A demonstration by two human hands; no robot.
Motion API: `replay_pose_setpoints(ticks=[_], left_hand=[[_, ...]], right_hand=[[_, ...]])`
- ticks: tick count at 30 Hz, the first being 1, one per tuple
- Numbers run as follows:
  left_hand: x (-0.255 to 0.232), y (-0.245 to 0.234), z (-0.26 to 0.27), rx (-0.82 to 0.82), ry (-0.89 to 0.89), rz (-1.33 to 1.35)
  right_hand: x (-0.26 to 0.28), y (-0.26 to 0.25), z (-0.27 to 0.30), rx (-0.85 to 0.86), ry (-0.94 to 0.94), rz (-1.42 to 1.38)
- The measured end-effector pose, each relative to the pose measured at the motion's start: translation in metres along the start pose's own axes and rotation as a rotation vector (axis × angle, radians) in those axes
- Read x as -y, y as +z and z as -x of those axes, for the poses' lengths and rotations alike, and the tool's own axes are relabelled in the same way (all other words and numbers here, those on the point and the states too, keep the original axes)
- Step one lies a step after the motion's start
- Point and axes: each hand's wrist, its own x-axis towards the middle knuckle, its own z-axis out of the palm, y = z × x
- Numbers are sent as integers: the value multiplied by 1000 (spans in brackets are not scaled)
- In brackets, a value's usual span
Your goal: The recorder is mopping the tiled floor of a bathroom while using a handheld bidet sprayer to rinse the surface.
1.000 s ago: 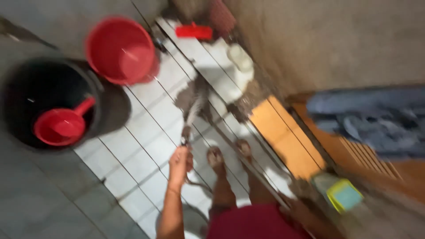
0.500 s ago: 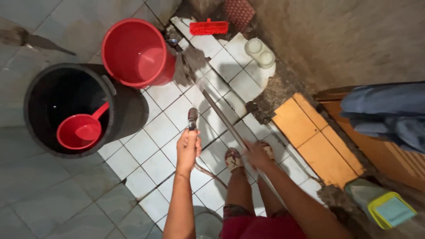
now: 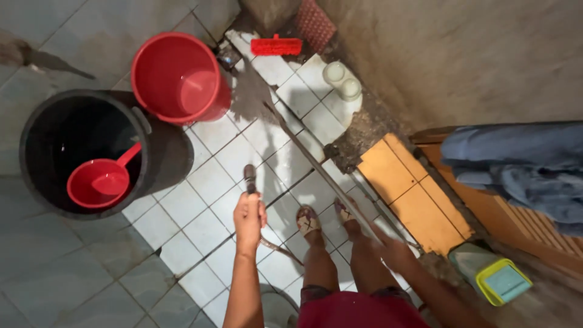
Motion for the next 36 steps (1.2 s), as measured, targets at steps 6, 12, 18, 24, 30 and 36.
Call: replay_pose_setpoints(ticks=[6, 12, 18, 24, 30, 36], left_hand=[[-23, 0, -29, -53, 79, -48], [-17, 0, -59, 4, 130, -24], [17, -21, -67, -28, 132, -43], [23, -35, -37, -47, 91, 34], [37, -47, 0, -106, 12, 70], [27, -47, 30, -175, -20, 121]], right_hand=[[-37, 33, 36, 51, 106, -50], [76, 38, -52, -187, -272, -240], [144, 47, -295, -245, -440, 211], [262, -73, -204, 25, -133, -283], [121, -58, -125, 79, -161, -253], [60, -95, -3, 302, 76, -526]])
